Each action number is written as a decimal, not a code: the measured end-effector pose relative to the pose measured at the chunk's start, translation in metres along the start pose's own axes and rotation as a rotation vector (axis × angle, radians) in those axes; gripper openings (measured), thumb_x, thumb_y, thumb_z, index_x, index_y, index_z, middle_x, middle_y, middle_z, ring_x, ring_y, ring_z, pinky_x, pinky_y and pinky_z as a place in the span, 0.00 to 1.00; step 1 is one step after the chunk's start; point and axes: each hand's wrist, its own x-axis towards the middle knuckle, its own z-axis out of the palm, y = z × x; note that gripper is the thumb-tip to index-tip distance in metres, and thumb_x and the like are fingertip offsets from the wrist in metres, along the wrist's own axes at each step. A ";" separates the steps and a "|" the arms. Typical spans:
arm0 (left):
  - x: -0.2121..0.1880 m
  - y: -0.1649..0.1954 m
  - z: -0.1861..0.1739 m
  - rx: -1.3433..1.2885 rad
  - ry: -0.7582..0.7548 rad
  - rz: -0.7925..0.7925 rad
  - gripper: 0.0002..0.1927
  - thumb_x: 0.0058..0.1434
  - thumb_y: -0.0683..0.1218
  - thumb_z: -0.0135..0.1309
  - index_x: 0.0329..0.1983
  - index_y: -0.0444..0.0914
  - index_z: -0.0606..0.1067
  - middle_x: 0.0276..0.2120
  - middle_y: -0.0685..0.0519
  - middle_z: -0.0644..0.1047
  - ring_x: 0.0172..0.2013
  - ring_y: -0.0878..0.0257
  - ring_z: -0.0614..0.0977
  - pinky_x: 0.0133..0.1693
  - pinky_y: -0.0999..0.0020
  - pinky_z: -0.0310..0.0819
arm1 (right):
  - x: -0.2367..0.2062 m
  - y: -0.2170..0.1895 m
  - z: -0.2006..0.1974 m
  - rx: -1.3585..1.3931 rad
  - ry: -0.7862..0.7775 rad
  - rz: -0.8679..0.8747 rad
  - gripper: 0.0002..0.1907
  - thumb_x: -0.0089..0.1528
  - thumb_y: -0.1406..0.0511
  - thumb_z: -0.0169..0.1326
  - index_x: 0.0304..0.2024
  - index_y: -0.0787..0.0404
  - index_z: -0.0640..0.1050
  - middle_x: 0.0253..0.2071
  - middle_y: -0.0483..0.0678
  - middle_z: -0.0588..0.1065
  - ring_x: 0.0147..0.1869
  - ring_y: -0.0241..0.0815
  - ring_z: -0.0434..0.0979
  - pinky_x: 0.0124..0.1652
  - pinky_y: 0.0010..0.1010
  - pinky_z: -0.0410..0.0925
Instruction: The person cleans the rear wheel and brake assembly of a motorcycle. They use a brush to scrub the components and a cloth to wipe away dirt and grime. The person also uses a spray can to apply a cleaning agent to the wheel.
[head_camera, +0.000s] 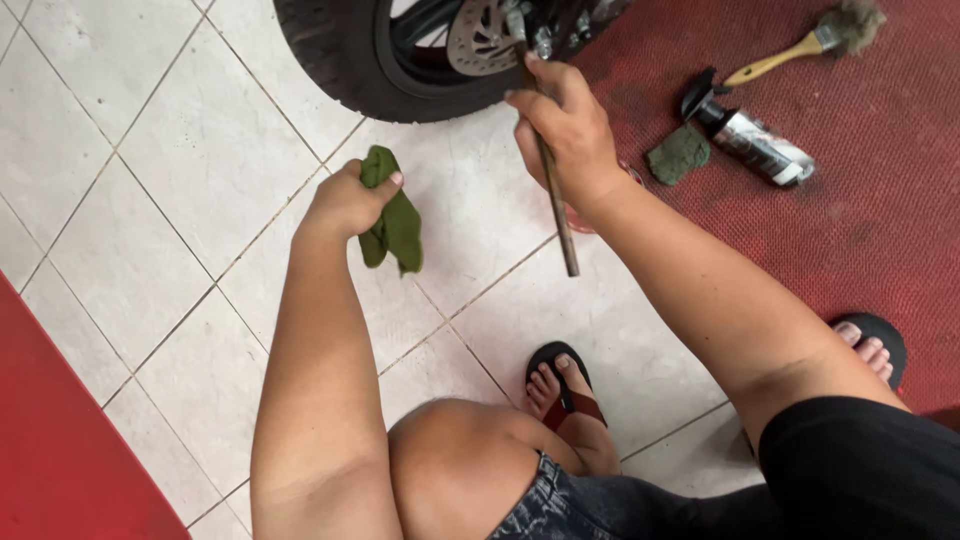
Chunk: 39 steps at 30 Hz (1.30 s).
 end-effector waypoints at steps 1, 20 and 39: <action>-0.002 0.001 0.000 -0.033 -0.021 -0.002 0.37 0.63 0.65 0.53 0.65 0.35 0.69 0.57 0.41 0.78 0.59 0.49 0.79 0.60 0.57 0.71 | 0.001 -0.003 -0.001 0.136 -0.101 0.195 0.12 0.65 0.74 0.56 0.51 0.63 0.78 0.58 0.58 0.74 0.41 0.51 0.80 0.39 0.34 0.74; 0.014 0.020 0.011 0.027 -0.083 0.041 0.35 0.64 0.55 0.54 0.68 0.31 0.65 0.61 0.37 0.73 0.61 0.46 0.75 0.62 0.58 0.66 | 0.002 -0.003 0.011 -0.003 0.305 -0.058 0.10 0.66 0.75 0.59 0.50 0.67 0.79 0.49 0.59 0.78 0.53 0.54 0.82 0.51 0.37 0.76; 0.015 0.008 0.009 -0.043 -0.135 0.000 0.28 0.60 0.50 0.55 0.64 0.35 0.71 0.56 0.42 0.78 0.57 0.50 0.78 0.58 0.58 0.69 | 0.001 -0.002 0.027 0.037 0.352 0.036 0.08 0.67 0.75 0.57 0.49 0.66 0.78 0.51 0.60 0.76 0.55 0.56 0.82 0.52 0.38 0.77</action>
